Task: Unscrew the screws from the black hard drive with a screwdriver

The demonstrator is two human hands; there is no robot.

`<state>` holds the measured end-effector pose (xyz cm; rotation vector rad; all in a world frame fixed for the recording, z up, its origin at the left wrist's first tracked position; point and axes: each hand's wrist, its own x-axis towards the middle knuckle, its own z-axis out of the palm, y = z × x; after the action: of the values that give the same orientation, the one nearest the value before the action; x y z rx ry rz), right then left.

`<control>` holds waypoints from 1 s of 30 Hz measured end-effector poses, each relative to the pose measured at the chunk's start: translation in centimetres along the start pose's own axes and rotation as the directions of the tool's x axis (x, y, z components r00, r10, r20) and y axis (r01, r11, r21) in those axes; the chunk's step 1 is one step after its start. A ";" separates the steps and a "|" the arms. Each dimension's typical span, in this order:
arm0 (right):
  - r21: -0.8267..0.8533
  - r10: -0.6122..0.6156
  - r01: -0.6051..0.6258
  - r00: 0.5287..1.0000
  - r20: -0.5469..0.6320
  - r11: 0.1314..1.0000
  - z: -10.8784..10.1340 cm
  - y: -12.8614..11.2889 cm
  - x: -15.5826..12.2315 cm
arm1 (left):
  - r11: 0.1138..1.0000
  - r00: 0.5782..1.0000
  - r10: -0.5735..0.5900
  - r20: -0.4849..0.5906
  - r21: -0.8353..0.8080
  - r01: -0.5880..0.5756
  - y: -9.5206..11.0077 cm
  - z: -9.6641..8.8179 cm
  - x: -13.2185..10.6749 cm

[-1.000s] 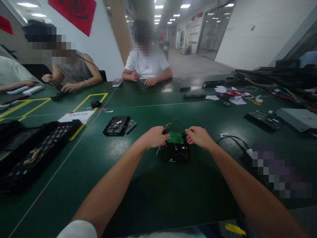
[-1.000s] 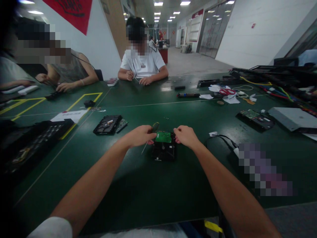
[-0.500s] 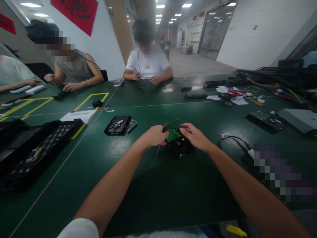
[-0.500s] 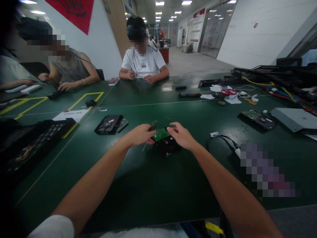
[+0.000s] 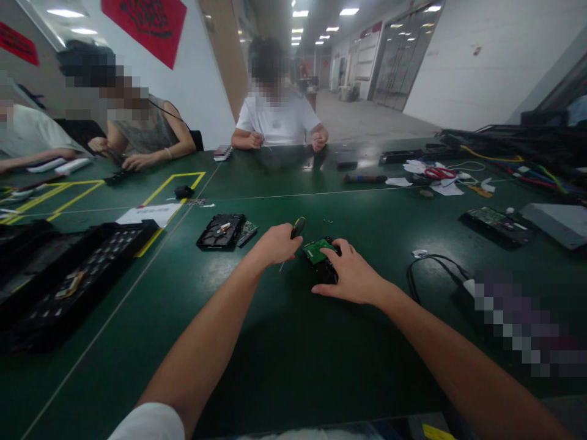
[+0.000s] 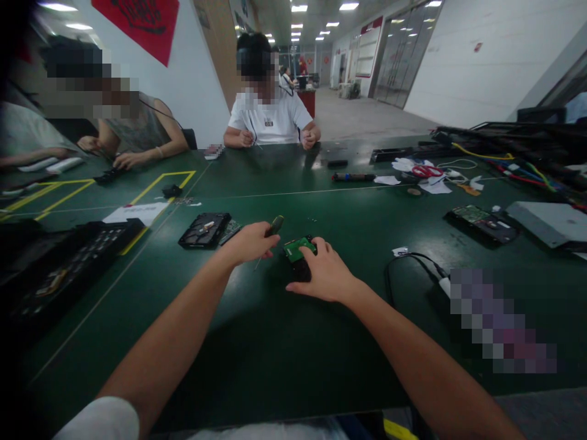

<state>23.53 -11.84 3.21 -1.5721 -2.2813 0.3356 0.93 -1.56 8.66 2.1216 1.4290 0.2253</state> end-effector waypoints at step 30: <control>0.096 -0.228 0.215 0.962 0.150 0.972 -1.0 1.0 0.7 | 0.735 0.757 0.359 -0.546 -0.335 -0.590 -0.4 2.4 1.6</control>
<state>24.54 -10.81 3.86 -1.2763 -2.5031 0.5025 2.30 -0.86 6.20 2.0198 0.8381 1.2315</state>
